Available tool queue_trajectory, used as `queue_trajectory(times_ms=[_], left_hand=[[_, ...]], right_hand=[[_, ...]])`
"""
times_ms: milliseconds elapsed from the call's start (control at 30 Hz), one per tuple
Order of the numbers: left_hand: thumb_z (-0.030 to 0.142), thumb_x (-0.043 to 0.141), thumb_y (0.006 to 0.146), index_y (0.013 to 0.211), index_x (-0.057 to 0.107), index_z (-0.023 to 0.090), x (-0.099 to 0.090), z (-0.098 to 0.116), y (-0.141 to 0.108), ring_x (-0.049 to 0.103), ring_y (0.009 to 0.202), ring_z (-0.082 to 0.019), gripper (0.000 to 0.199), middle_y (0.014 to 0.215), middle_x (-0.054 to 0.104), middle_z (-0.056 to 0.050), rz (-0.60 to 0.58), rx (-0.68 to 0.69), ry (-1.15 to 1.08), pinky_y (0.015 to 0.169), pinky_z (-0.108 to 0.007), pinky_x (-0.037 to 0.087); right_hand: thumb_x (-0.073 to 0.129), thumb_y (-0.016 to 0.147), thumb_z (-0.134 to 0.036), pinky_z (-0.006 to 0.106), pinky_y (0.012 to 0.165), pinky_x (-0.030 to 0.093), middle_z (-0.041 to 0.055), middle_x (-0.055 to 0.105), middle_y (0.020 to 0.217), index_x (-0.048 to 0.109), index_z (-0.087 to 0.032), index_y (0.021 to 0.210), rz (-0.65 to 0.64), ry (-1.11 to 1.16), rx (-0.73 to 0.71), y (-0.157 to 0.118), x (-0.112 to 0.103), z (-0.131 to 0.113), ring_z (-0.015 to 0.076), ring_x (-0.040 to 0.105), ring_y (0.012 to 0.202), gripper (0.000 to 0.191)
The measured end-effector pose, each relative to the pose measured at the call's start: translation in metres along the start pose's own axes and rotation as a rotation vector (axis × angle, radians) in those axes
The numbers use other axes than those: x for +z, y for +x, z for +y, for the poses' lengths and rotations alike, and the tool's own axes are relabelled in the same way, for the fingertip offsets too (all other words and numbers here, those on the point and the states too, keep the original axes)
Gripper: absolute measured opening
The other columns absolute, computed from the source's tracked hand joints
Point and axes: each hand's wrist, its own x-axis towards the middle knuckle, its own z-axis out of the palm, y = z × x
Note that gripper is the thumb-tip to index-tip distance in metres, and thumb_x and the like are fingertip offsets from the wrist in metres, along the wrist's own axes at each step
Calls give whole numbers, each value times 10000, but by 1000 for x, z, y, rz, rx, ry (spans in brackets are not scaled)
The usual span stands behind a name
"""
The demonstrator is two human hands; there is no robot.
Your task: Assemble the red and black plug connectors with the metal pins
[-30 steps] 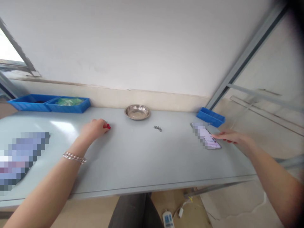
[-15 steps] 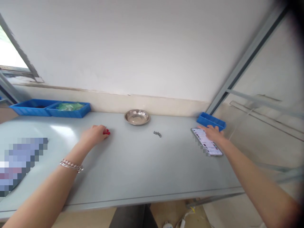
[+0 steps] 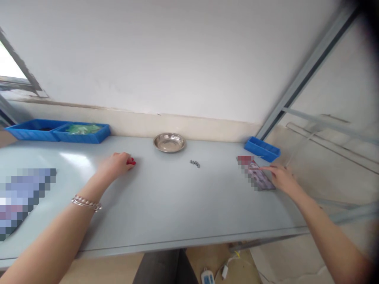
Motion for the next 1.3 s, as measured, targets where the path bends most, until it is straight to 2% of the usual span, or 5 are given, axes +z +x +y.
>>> queue_trajectory(times_ms=[200, 567, 833, 1100, 1300], left_hand=[[342, 445, 732, 895, 613, 198, 1, 0, 0, 545, 917, -282, 274, 934, 605, -115, 12, 5, -13, 656, -321, 422], [387, 440, 719, 895, 611, 209, 13, -9, 10, 561, 901, -295, 304, 953, 614, -109, 52, 22, 19, 679, -340, 425], [390, 431, 722, 900, 616, 222, 13, -9, 10, 547, 923, -295, 307, 976, 618, -95, 53, 37, 19, 704, -345, 425], [382, 448, 720, 914, 622, 218, 10, -5, 7, 548, 918, -292, 308, 982, 621, -102, 55, 34, -1, 705, -336, 425], [373, 442, 732, 916, 611, 213, 8, -3, 5, 544, 931, -287, 296, 988, 615, -105, 34, 25, 10, 716, -333, 428]], right_hand=[[363, 799, -145, 400, 625, 440, 45, 532, 1185, 579, -394, 1120, 60, -13, -41, -18, -3, -11, 303, 501, 915, 460], [375, 731, -29, 334, 567, 453, 13, 536, 1210, 590, -395, 1100, 142, -149, -118, -63, 5, -3, 250, 502, 883, 563], [388, 758, -85, 368, 557, 453, 43, 548, 1182, 597, -352, 1111, 197, -178, 23, -66, 3, 8, 287, 488, 883, 490], [366, 736, -74, 346, 561, 435, 57, 567, 1103, 592, -331, 1117, 240, -80, 31, -65, 4, 1, 256, 480, 830, 512], [344, 806, -204, 347, 592, 429, 87, 591, 1005, 633, -256, 1053, 325, 78, 26, -65, 6, -5, 237, 478, 787, 384]])
